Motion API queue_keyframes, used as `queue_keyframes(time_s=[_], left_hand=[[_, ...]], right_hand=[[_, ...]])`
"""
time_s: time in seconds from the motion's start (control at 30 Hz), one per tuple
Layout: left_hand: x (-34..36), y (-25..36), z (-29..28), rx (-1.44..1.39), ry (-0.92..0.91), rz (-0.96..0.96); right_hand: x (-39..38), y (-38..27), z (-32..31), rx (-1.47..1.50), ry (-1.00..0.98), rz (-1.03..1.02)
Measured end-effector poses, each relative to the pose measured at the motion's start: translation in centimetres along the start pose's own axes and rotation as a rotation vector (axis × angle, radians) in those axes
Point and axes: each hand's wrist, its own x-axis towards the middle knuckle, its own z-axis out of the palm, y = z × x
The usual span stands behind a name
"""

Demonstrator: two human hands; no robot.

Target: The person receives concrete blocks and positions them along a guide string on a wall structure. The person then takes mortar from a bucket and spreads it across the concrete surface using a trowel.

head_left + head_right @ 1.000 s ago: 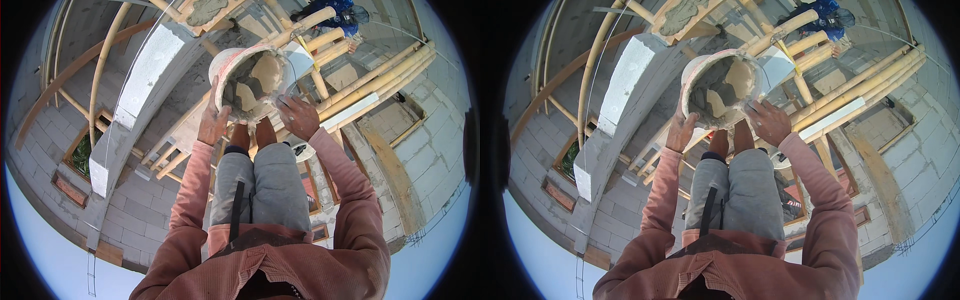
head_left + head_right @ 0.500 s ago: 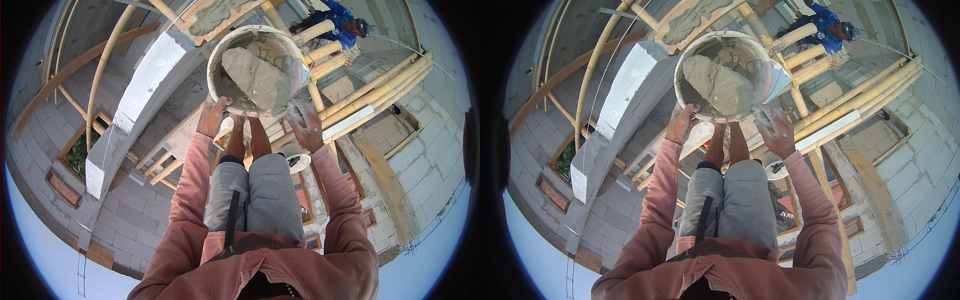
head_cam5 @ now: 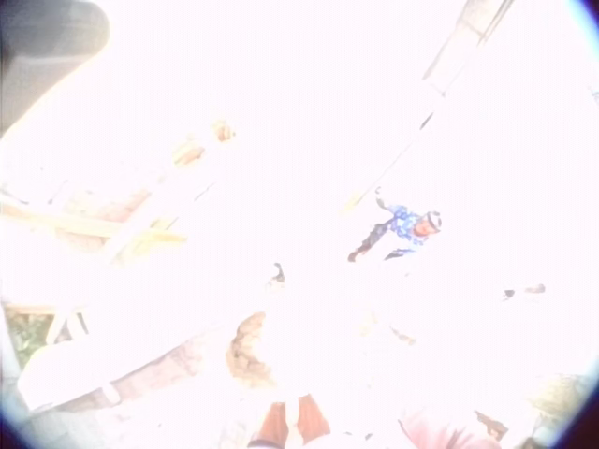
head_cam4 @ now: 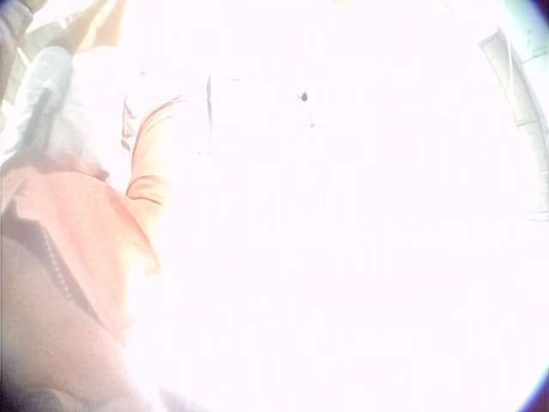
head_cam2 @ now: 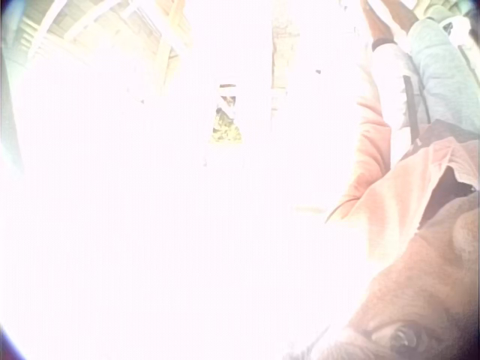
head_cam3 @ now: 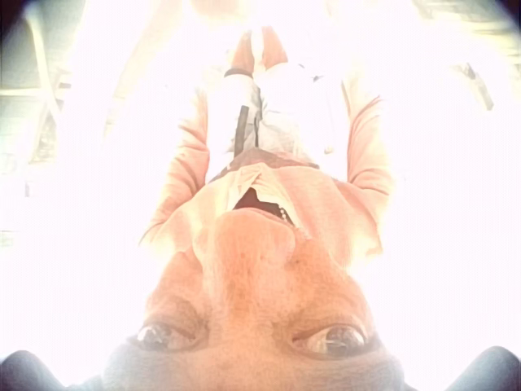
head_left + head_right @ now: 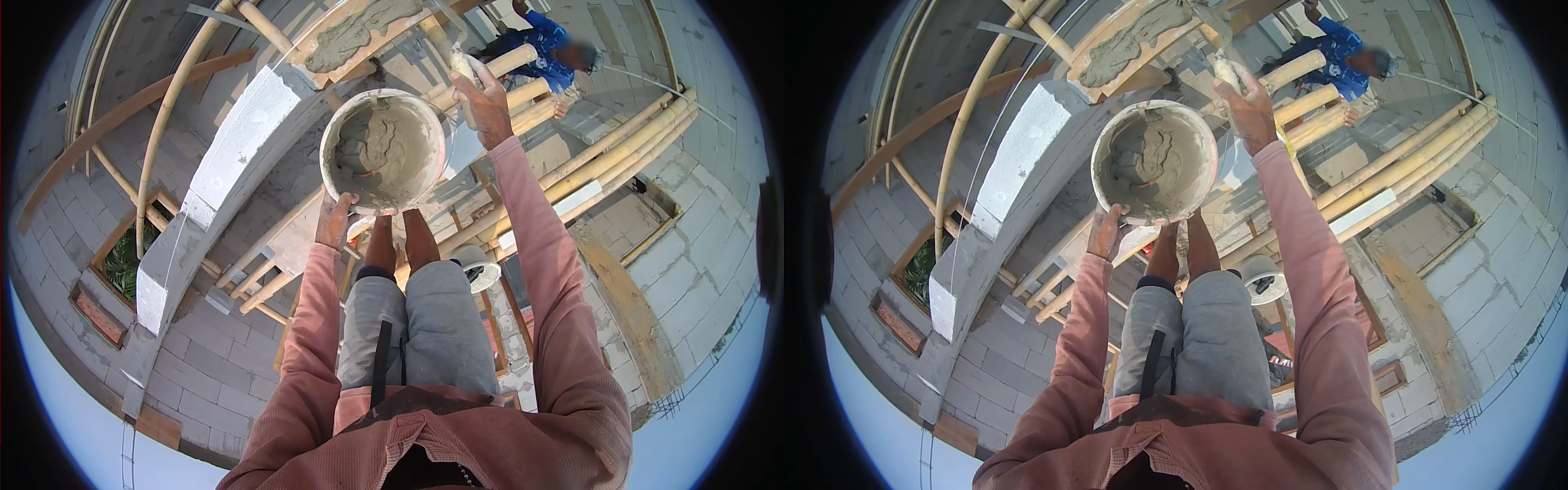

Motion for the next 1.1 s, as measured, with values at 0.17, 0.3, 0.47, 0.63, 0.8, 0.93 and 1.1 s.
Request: queue_keyframes(time_s=[0.17, 0.3, 0.47, 0.63, 0.8, 0.93, 1.1], left_hand=[[-1.9, -2.6, -3.2, 0.003, 0.053, -0.050], [-3.3, -3.3, -3.5, -0.009, 0.086, -0.083], [-3.5, -4.8, -3.8, -0.063, 0.131, -0.108], [-2.6, -7.3, -5.6, -0.135, 0.175, -0.145], [-1.1, -7.8, -4.7, -0.272, 0.147, -0.109], [-2.2, -7.1, -4.7, -0.232, 0.174, -0.099], [-2.3, -7.2, -5.7, -0.152, 0.149, -0.129]], right_hand=[[-0.9, -4.8, -0.4, 0.298, -0.094, 0.084], [-2.8, -7.6, -1.9, 0.296, -0.083, 0.133], [-6.7, -9.1, -2.8, 0.121, -0.020, 0.081], [-11.9, -7.5, -4.2, -0.064, -0.191, 0.248], [-12.5, -4.9, -2.7, 0.037, -0.247, 0.353], [-6.0, -4.6, -0.9, 0.114, -0.145, 0.218], [1.5, -5.7, 0.7, -0.045, -0.087, 0.169]])
